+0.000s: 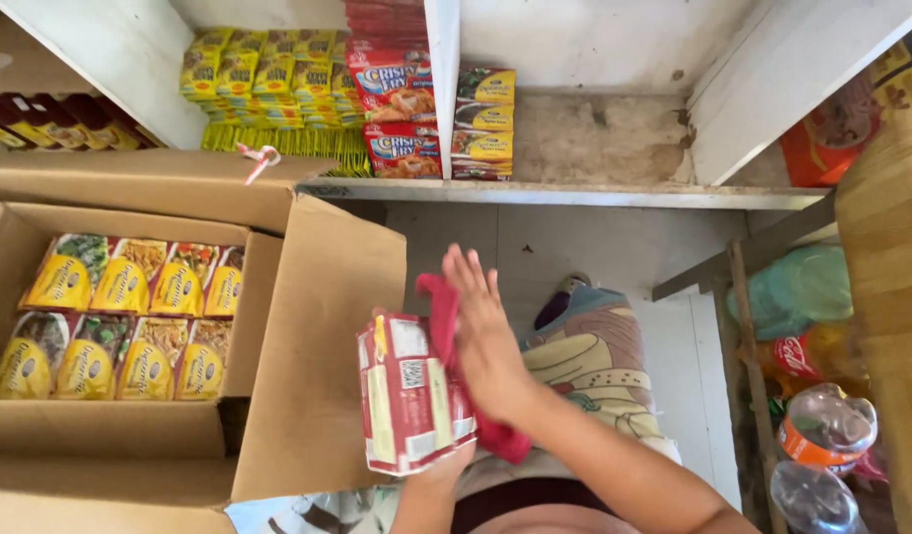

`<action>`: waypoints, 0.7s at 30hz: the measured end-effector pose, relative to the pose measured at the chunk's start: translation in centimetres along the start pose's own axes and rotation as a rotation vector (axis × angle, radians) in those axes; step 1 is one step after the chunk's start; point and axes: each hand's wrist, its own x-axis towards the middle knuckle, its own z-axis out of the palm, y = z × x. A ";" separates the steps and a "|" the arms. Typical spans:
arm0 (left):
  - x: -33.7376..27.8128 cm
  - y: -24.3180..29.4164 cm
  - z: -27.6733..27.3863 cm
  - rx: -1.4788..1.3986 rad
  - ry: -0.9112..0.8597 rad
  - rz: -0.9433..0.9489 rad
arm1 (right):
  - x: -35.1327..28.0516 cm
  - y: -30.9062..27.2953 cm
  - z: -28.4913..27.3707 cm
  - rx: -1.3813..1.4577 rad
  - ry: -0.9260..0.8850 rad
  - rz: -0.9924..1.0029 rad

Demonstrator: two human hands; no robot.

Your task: Wiping down seasoning packets and stocking them onto shelves from a cardboard box.

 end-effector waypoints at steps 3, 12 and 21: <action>2.7 0.7 -3.9 -0.596 -0.162 -0.264 | -5.0 -1.6 2.4 -0.076 0.042 -0.167; 1.4 0.7 8.8 -0.082 -0.013 0.054 | -3.2 -1.3 -0.1 -0.023 0.051 -0.246; 1.8 0.6 10.2 0.466 0.419 0.154 | -3.5 7.2 1.4 0.055 0.039 -0.489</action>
